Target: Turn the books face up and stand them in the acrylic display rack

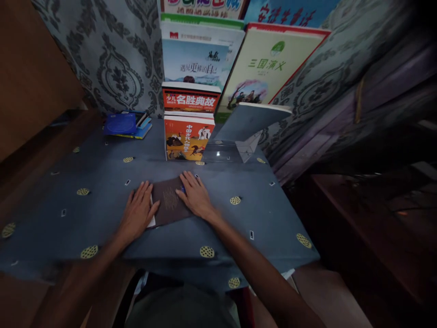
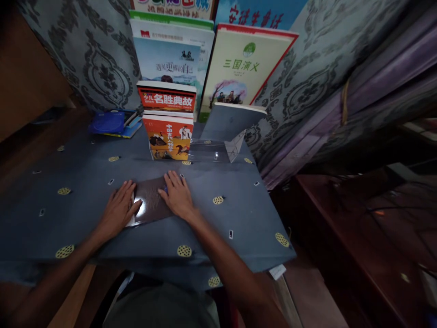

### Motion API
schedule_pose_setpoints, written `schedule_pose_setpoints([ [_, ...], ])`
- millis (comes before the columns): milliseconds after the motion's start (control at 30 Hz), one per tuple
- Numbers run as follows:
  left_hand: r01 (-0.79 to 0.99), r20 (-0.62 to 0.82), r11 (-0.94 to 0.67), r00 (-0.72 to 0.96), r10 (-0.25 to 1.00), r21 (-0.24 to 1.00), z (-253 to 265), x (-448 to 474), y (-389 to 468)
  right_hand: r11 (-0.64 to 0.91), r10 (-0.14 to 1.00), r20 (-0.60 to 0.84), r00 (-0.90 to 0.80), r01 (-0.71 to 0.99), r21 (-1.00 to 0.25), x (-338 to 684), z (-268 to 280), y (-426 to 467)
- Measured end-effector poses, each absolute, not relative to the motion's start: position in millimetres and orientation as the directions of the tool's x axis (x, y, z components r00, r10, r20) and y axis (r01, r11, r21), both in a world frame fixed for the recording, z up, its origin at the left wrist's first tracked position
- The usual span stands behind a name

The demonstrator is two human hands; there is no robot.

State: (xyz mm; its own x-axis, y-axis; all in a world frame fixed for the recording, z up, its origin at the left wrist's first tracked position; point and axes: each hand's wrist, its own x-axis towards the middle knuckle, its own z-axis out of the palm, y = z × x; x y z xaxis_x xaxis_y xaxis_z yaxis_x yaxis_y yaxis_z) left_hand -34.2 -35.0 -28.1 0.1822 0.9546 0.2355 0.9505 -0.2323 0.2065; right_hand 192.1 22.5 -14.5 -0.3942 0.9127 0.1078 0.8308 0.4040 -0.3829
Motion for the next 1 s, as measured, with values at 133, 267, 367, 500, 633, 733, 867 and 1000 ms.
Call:
schedule_pose_setpoints([
  [133, 0.953, 0.264, -0.232, 0.177, 0.948, 0.193, -29, -33, -36, 0.351, 0.934, 0.07, -0.349, 0.867, -0.353, 214, -17, 11],
  [267, 0.952, 0.288, -0.231, 0.168, 0.943, 0.199, -29, -33, -36, 0.37, 0.928, 0.085, -0.364, 0.864, -0.341, 227, -20, -12],
  [367, 0.952, 0.296, -0.239, 0.177, 0.939, 0.19, -24, -29, -38, 0.376, 0.926, 0.102, -0.364, 0.86, -0.345, 233, -23, -34],
  [500, 0.976, 0.237, -0.192, 0.163, 0.958, 0.105, 0, -15, -53, 0.375, 0.926, 0.19, -0.325, 0.839, -0.394, 241, -28, -57],
  [633, 0.992, 0.076, -0.097, 0.103, 0.992, -0.081, 31, 10, -84, 0.267, 0.951, 0.278, -0.135, 0.813, -0.517, 251, -32, -63],
  [733, 0.993, -0.078, -0.096, 0.091, 0.993, -0.062, 37, 30, -111, 0.191, 0.957, 0.291, -0.007, 0.769, -0.61, 257, -32, -60],
  [867, 0.976, -0.11, -0.203, 0.211, 0.971, 0.078, 27, 48, -134, 0.22, 0.957, 0.291, -0.008, 0.674, -0.705, 264, -30, -56],
  [1000, 0.927, -0.007, -0.347, 0.351, 0.936, 0.143, 21, 54, -126, 0.303, 0.945, 0.315, -0.088, 0.6, -0.74, 268, -27, -51],
])
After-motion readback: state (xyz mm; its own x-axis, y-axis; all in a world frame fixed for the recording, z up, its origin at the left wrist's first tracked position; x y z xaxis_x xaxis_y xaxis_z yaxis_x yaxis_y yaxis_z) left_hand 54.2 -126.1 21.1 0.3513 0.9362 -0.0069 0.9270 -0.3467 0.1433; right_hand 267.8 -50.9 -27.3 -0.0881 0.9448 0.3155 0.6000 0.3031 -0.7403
